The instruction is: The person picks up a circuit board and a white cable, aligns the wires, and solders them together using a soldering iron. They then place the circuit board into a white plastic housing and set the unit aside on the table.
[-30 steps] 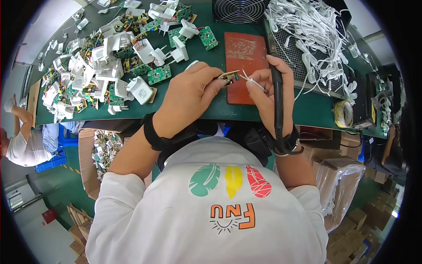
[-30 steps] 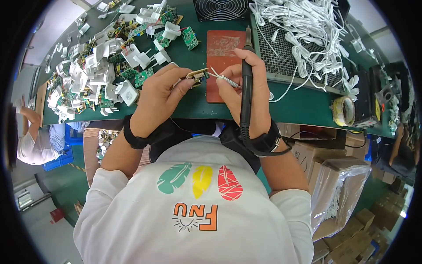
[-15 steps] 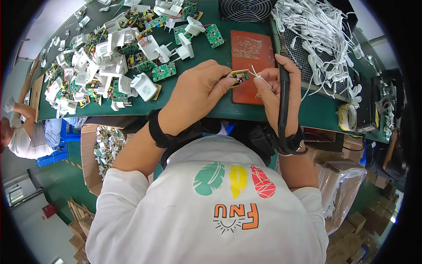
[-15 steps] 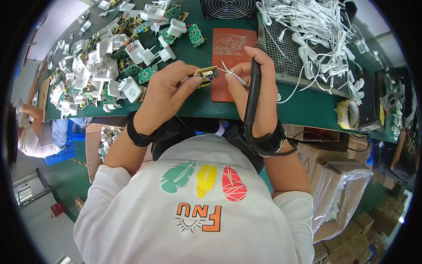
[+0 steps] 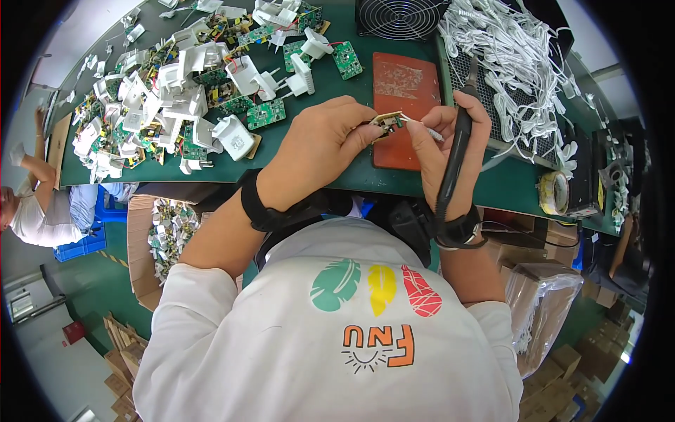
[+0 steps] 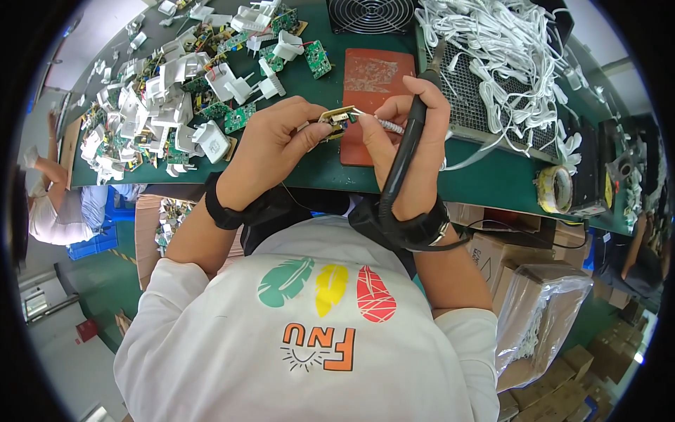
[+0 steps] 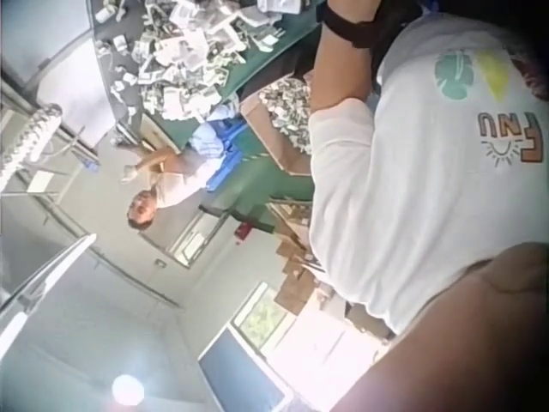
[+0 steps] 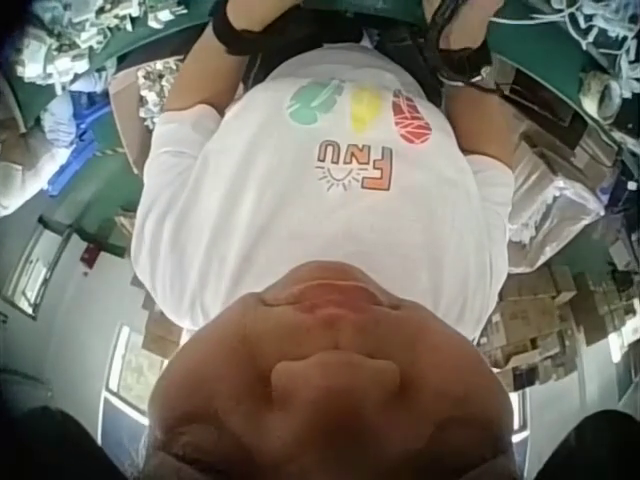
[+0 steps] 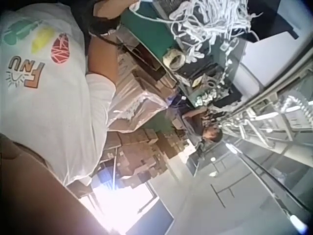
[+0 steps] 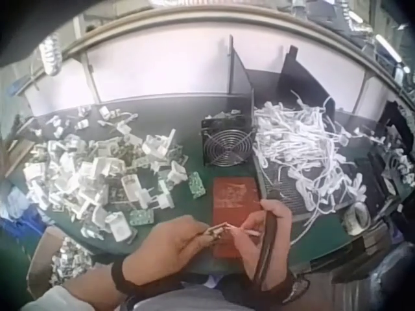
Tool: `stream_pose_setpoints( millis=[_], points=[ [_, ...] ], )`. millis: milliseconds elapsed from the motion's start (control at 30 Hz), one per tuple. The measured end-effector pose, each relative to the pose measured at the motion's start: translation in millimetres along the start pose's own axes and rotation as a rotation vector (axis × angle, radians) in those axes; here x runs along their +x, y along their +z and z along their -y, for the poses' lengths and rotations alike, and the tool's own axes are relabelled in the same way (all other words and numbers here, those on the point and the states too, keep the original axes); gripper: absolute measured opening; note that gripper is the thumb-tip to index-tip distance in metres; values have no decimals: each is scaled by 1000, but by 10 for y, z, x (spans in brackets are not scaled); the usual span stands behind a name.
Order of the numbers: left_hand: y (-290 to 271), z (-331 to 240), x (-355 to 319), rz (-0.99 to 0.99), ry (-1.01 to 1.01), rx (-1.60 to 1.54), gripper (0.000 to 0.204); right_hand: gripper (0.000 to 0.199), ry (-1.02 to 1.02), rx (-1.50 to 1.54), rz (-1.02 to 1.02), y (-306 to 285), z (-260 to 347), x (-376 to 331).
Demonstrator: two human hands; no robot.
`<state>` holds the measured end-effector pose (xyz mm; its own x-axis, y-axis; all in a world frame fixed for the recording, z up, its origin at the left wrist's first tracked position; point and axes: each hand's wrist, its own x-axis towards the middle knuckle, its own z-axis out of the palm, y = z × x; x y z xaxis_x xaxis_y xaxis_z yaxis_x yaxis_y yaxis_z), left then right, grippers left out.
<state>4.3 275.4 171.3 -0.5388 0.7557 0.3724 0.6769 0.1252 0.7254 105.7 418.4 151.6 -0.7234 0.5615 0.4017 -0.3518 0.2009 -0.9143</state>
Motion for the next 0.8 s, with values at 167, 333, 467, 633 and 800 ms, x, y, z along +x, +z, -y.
stream_pose_setpoints(
  millis=[167,333,467,633,800],
  points=[
    [-6,17,10,28,-94,-93,15,55,-151,-214,-5,46,-21,-7],
    [-5,9,16,38,-133,-94,16,52,-211,-246,-37,59,-59,-9],
    [12,42,-4,29,-78,-72,15,51,-235,-299,-32,86,-42,-23],
    [82,28,-45,-80,184,327,20,50,-231,-180,9,50,-107,-17],
    [19,100,-183,42,471,692,7,54,-121,-318,279,-66,-123,-112]
  ],
)
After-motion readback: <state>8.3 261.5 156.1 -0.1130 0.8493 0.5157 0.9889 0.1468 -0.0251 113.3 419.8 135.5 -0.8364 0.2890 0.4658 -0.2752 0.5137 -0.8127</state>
